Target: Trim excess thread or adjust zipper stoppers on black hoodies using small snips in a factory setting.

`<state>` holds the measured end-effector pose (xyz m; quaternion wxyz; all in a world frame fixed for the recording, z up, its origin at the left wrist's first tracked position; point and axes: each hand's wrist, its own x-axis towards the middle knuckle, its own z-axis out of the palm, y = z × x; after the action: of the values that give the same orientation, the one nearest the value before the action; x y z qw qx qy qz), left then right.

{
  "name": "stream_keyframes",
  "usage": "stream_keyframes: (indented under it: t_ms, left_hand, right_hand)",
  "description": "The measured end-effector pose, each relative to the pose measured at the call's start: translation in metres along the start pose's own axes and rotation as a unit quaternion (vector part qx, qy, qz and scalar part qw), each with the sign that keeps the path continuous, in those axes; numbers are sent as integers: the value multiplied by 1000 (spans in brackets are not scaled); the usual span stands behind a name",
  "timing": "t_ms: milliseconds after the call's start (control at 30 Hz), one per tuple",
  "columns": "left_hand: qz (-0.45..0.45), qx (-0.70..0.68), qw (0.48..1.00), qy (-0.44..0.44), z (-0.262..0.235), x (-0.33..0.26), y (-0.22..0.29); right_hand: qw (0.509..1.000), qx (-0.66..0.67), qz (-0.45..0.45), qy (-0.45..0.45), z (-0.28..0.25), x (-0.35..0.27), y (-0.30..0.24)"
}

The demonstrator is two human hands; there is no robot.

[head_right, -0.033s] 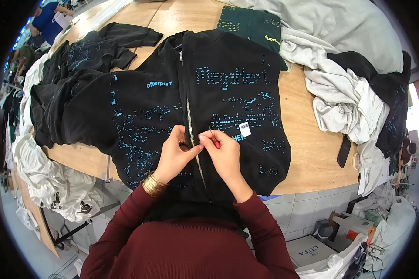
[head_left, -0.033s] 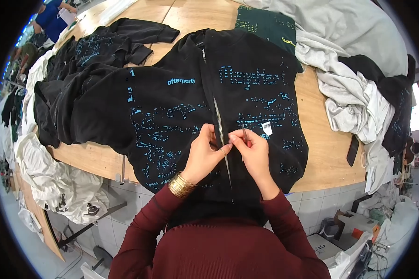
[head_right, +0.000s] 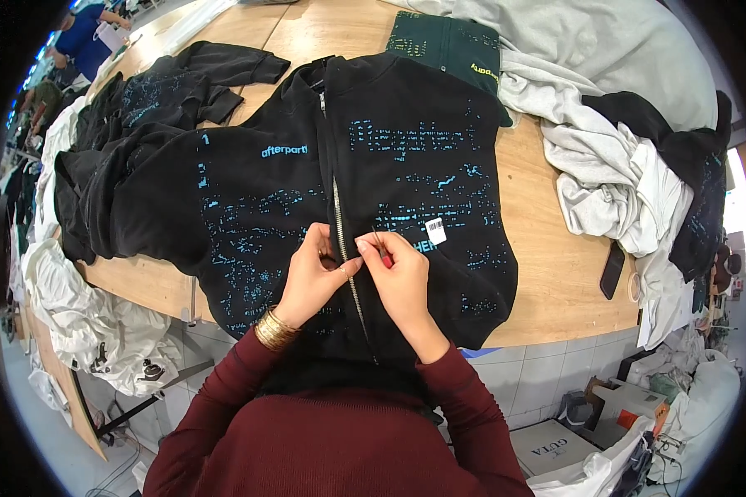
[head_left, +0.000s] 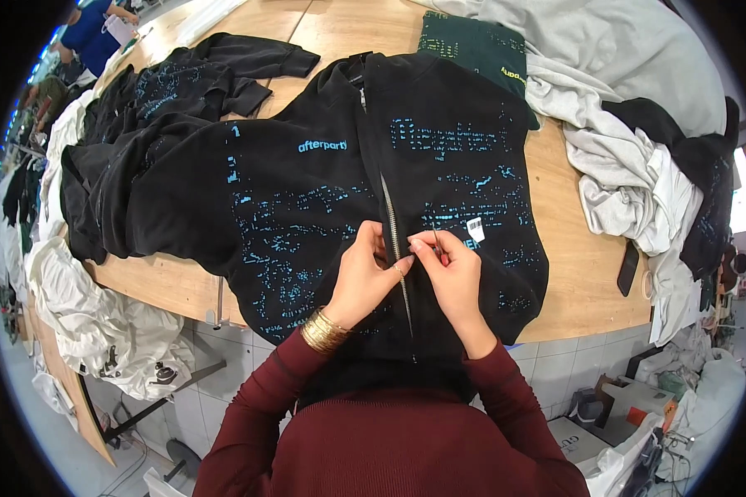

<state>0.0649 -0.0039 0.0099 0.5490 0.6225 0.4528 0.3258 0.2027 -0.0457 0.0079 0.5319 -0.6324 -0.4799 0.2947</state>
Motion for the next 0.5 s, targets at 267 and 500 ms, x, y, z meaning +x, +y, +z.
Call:
stream_keyframes:
  t_ms: [267,500]
  left_hand:
    - [38,40,998,23,6,0,-7]
    - [50,36,998,30,6,2,-8]
  right_hand:
    - [986,-142,-89,2,2,-2,-15]
    - [960,168,214,-72,-19,8,-14]
